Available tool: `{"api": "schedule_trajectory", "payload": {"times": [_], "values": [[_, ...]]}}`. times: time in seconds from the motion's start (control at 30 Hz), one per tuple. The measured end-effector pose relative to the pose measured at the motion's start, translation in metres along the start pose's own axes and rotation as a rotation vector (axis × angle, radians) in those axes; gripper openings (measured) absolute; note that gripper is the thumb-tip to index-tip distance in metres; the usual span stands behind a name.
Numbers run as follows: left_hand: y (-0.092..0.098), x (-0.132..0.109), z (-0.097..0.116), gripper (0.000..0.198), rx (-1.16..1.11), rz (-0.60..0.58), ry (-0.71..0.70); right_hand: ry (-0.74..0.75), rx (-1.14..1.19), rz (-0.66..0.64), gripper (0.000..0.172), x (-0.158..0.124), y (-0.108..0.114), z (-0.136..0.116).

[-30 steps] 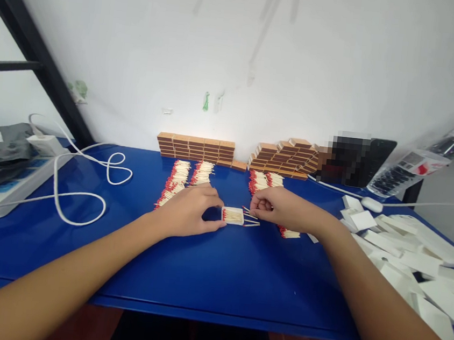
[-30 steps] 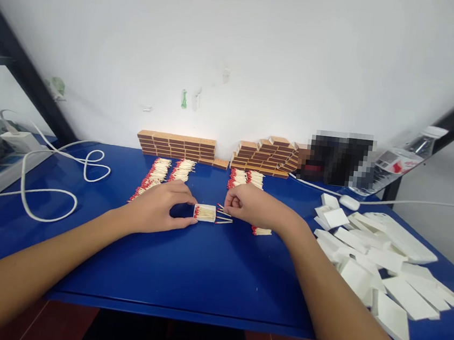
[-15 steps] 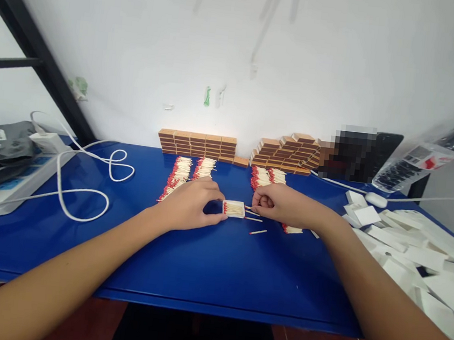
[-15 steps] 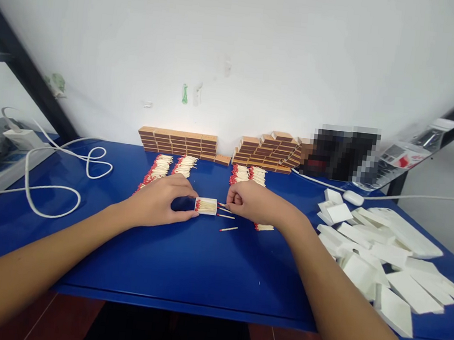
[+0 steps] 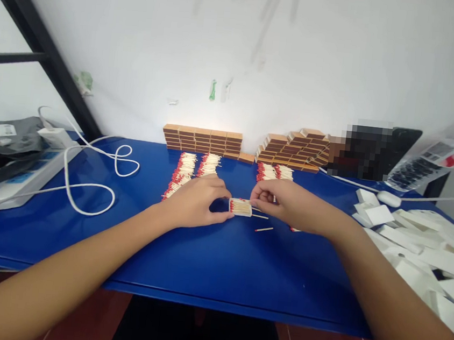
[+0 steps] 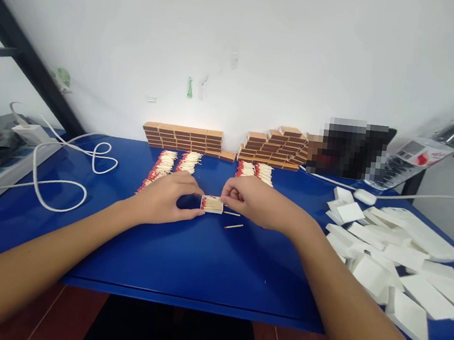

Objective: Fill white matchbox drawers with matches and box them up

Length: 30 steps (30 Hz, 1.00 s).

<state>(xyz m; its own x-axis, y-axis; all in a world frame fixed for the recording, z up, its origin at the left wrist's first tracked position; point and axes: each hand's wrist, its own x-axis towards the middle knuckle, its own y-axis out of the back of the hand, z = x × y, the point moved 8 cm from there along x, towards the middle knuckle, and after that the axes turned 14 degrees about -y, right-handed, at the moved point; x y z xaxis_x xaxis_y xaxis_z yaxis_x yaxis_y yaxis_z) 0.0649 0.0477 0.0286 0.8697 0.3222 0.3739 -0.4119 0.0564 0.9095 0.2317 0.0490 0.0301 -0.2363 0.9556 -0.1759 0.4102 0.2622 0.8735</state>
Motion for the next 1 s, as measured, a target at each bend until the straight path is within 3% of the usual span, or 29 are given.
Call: {"api": "schedule_trajectory", "payload": {"times": [0.27,0.6,0.83,1.0], "values": [[-0.001,-0.001,0.0,0.027,-0.003,0.014,-0.001,0.02,-0.075,-0.001,0.025,-0.001,-0.017,-0.016],[0.003,-0.001,-0.003,0.024,0.035,0.033,0.033,0.0,-0.067,0.099,0.025,-0.003,0.002,-0.012],[0.012,-0.004,-0.015,0.026,0.118,0.089,0.139,-0.084,-0.082,-0.147,0.029,-0.004,-0.015,0.014],[0.009,-0.004,-0.014,0.026,0.105,0.073,0.134,-0.093,-0.078,-0.144,0.026,0.002,-0.019,0.018]]}}
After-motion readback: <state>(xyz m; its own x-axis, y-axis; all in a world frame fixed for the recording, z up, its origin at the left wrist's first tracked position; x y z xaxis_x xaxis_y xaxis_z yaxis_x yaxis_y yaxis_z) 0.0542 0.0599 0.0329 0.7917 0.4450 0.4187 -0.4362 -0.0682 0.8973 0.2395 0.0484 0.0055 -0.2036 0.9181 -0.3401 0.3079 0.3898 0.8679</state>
